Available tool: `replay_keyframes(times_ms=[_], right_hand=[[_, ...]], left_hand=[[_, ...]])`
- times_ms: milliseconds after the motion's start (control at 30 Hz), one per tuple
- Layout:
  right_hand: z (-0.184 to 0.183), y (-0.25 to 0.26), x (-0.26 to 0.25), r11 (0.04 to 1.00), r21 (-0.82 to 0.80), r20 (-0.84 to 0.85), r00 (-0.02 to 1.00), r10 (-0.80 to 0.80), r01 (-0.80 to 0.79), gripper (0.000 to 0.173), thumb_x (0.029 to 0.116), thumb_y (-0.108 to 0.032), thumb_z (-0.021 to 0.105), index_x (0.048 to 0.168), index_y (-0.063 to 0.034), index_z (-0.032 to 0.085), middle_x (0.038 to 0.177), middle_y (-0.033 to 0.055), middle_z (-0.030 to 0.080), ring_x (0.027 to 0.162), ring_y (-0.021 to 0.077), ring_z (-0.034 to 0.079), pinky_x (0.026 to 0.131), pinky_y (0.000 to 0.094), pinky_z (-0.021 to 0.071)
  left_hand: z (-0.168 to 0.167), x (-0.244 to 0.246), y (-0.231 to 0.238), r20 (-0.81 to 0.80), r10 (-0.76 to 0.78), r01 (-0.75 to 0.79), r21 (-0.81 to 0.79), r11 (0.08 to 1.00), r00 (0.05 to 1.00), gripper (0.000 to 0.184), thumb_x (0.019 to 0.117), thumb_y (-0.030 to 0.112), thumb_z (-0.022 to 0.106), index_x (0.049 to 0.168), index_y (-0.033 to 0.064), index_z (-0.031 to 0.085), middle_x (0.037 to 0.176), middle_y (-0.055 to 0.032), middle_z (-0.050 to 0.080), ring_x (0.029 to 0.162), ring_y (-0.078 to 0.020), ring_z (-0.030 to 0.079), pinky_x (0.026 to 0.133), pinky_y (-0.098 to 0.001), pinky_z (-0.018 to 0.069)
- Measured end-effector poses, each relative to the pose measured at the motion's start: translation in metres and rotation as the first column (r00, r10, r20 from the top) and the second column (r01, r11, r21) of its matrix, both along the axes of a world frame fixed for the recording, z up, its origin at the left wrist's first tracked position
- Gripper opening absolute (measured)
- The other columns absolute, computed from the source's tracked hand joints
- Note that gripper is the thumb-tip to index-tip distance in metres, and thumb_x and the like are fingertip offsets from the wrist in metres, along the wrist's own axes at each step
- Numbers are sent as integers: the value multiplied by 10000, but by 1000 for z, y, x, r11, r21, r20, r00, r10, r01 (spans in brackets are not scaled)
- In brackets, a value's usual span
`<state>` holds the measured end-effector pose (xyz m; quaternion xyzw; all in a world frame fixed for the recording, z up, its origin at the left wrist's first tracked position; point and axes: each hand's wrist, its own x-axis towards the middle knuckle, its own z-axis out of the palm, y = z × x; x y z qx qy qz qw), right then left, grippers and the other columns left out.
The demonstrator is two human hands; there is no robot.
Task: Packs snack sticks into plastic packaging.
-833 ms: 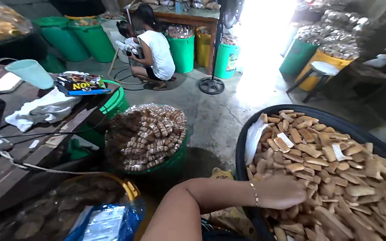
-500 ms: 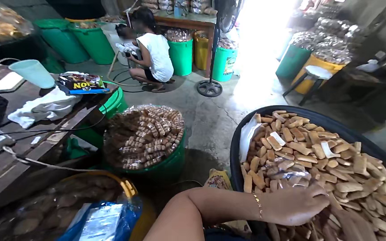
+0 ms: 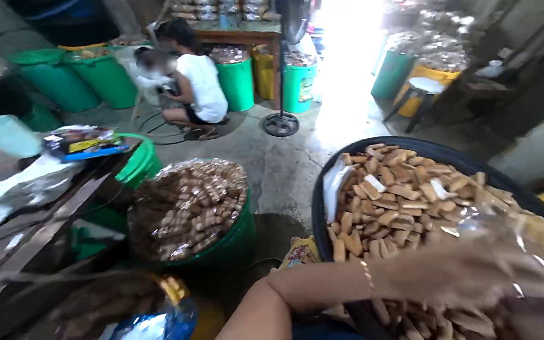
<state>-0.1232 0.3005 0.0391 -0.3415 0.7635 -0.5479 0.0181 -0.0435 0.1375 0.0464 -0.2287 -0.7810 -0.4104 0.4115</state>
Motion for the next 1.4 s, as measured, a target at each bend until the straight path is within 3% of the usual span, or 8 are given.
replay_keyframes(times_ms=[100,200,300,433,600,767,1200,1400], right_hand=[[32,3,-22,998,49,-327,944,43,-28,519,978,-300,630,1358,48,571,1223,104,687,927,-39,648,798,165,562],[64,-16,-20,948,313,-335,928,163,-53,452,963,-316,651,1343,-72,656,1154,145,709,970,183,685,862,404,568],[79,-43,-28,867,478,-216,937,274,-143,465,1023,-285,611,1471,-165,575,1152,174,718,990,314,694,891,564,537],[44,-56,-45,959,274,-186,974,131,-76,408,1037,-125,497,1438,-51,517,867,78,657,689,121,625,663,305,558],[-34,-62,-98,683,690,-450,881,143,241,409,983,56,511,1386,9,563,1423,242,565,1344,458,515,1070,631,427],[-71,-61,-107,780,537,-728,644,235,323,324,902,85,610,1193,-20,707,1327,234,632,1212,478,602,961,663,477],[-57,-27,-82,671,695,-644,640,419,260,358,863,129,646,1191,-8,687,1384,236,592,1174,478,616,902,616,515],[8,-37,-49,979,100,-396,910,-123,176,522,936,-310,698,1292,59,596,984,172,695,815,201,679,748,375,580]], left_hand=[[23,-15,-51,420,-146,-8,343,939,896,542,973,110,647,1456,-64,474,1368,-181,598,1223,-180,608,1046,-309,495],[27,-46,-73,538,-546,103,646,757,642,271,1056,164,461,1246,33,603,1005,-5,696,846,-56,668,776,-249,577],[22,-66,-74,503,-430,-8,657,754,750,266,1098,200,396,1100,76,631,861,39,666,738,-33,633,701,-238,559],[-6,-80,-97,472,-98,-312,710,631,876,333,1102,289,428,1223,39,612,919,-19,675,769,-81,643,728,-306,569],[-17,-87,-116,390,-126,-310,858,409,912,409,1129,327,288,1095,87,617,808,16,695,644,-46,637,576,-211,527],[-15,-84,-110,396,-208,-321,892,318,894,415,1124,358,321,1019,89,620,787,6,674,652,-67,638,586,-220,530],[-15,-86,-110,415,-192,-364,896,253,889,348,1114,334,380,971,104,599,712,19,643,592,-60,616,544,-209,515],[-16,-88,-106,447,-124,-386,858,338,886,308,1108,287,407,1116,64,620,811,-6,643,681,-70,625,633,-255,553]])
